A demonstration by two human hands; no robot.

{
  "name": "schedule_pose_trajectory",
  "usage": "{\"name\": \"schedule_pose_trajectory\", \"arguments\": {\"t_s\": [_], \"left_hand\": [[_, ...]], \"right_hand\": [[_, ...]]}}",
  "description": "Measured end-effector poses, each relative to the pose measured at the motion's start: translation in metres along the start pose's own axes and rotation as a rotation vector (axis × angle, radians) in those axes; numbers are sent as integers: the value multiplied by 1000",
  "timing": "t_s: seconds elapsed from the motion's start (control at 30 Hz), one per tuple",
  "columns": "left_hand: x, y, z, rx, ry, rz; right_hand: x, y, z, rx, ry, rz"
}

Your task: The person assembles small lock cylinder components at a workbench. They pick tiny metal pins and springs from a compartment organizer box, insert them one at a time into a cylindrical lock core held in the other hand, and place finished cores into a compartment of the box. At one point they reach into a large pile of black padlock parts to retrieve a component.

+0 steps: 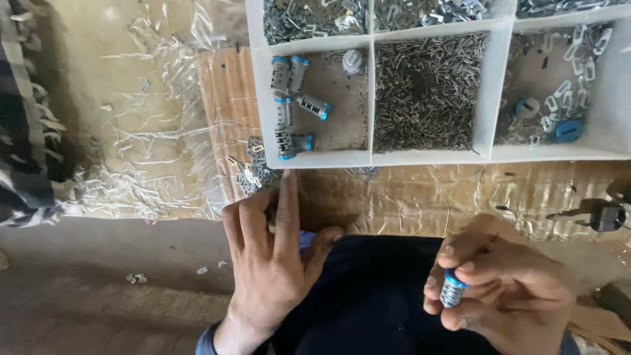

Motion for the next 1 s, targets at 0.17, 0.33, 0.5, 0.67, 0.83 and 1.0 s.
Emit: {"name": "schedule_pose_trajectory", "arguments": {"t_s": [0.17,0.33,0.5,0.67,0.83,1.0], "left_hand": [[1,5,-1,-36,-70,-125],[-6,23,12,-218,-197,-256],[-18,23,1,-193,27,-768],[-44,12,7,-73,-37,-981],[-62,18,22,-80,-270,-795],[-80,20,36,-52,-256,-735]], "right_hand": [[-3,-1,-3,30,27,18],[-14,-9,5,44,-8,49],[-29,-17,8,94,-91,-23],[-22,-22,7,136,13,-163],[-22,-9,5,95,-56,-169],[-21,4,1,113,-40,-86]]}}
Point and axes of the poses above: each hand's wrist, its own z-axis towards the middle knuckle, its own y-axis out of the back of the hand, x = y × z, the point moved 7 cm from there along z, towards the middle knuckle, and after that the axes turned 1 degree about -x, right-handed, at the moved point
